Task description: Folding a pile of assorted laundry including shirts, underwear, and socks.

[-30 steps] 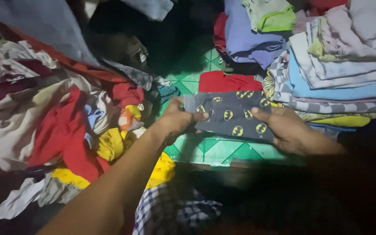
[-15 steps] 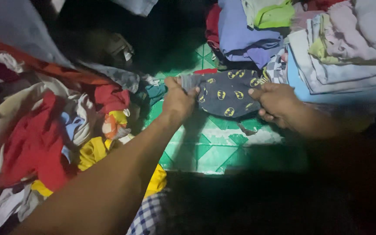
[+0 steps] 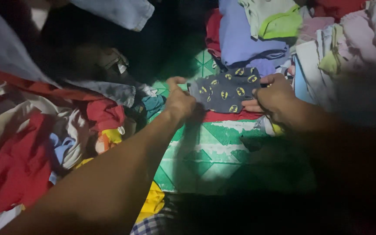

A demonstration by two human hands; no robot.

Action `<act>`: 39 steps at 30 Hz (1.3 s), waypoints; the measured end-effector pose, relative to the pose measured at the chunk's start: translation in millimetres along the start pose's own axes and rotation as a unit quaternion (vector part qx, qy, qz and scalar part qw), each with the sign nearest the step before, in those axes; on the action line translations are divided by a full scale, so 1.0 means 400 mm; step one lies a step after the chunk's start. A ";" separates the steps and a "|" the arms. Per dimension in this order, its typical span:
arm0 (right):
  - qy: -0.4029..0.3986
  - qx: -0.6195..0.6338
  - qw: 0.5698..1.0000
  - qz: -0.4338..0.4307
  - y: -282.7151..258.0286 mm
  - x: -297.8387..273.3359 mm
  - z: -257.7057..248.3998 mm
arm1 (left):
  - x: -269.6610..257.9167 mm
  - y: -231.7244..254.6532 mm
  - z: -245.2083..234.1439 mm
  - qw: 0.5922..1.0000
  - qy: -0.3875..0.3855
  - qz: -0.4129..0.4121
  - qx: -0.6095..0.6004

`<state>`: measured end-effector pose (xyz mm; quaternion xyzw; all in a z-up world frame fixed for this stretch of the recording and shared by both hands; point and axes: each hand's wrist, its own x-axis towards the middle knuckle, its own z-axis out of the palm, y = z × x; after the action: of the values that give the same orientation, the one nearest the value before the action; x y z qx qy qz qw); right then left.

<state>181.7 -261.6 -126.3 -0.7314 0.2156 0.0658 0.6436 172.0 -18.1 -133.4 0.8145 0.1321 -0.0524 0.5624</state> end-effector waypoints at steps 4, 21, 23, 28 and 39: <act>0.000 -0.018 1.000 0.009 0.008 -0.018 0.020 | 0.086 -0.118 0.047 0.988 -0.037 0.064 0.135; -0.055 -0.602 0.769 -0.209 0.042 -0.083 0.028 | -0.019 -0.237 -0.075 0.872 0.010 0.325 0.366; -0.040 -0.588 0.779 -0.213 0.014 -0.129 0.034 | -0.114 -0.161 -0.148 0.869 0.037 0.259 0.421; 0.025 -0.532 0.808 -0.252 0.009 -0.206 0.042 | -0.003 -0.335 -0.300 0.792 0.000 0.251 0.556; -0.113 -0.521 0.823 -0.195 0.099 -0.345 -0.014 | -0.030 -0.229 -0.266 0.790 -0.082 0.044 0.605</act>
<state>40.8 -238.2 -109.7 -0.9721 -0.0719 0.1237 0.1859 128.8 109.4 -174.8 0.9858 -0.0090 -0.1638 -0.0355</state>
